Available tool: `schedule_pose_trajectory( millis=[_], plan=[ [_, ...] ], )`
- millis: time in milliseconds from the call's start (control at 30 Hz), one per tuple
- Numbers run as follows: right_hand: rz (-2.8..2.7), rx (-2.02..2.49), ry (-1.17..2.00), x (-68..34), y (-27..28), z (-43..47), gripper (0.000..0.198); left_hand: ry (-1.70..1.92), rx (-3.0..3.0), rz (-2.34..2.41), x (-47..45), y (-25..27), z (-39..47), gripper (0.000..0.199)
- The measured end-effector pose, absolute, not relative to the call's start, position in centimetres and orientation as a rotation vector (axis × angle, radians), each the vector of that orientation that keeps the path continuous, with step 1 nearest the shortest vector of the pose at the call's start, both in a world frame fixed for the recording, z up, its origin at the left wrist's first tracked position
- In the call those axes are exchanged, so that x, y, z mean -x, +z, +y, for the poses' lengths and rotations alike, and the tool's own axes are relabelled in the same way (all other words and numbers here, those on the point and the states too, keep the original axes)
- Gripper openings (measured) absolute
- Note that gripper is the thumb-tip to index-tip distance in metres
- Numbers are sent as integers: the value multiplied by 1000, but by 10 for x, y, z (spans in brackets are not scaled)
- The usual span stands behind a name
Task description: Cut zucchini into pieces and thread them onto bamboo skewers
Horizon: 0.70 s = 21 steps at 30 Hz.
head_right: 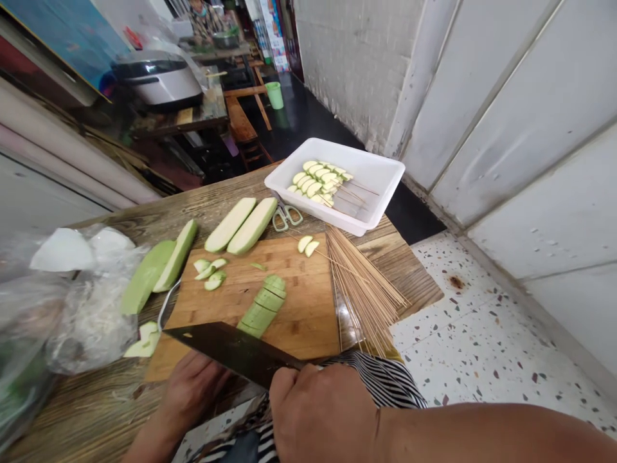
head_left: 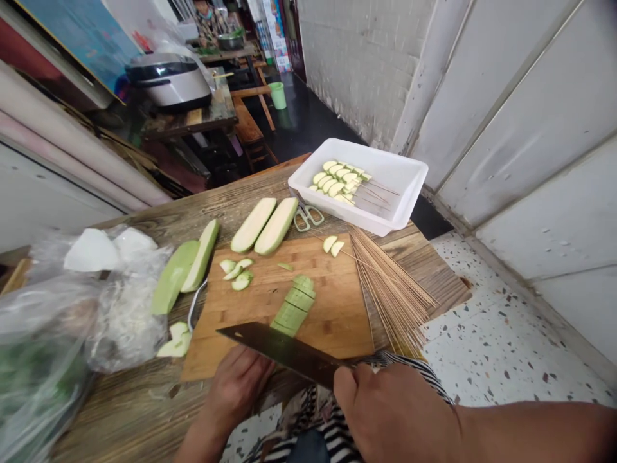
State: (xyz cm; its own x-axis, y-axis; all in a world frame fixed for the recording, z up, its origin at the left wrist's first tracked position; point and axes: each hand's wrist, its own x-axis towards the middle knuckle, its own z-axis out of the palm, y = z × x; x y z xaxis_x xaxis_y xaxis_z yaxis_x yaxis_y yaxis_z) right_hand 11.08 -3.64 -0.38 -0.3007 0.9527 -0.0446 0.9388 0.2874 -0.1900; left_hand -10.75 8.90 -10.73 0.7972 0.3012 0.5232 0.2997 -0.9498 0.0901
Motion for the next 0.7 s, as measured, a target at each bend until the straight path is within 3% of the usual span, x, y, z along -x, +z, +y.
schedule_pose_trajectory(
  millis=[300,700],
  plan=[
    [-2581,1858,280,-107,-7,-36,8,878,-3004,437,112,-114,90,4],
    [-2803,1839,728,-114,6,-14,27,885,-3027,466,110,-114,90,16]
  ],
)
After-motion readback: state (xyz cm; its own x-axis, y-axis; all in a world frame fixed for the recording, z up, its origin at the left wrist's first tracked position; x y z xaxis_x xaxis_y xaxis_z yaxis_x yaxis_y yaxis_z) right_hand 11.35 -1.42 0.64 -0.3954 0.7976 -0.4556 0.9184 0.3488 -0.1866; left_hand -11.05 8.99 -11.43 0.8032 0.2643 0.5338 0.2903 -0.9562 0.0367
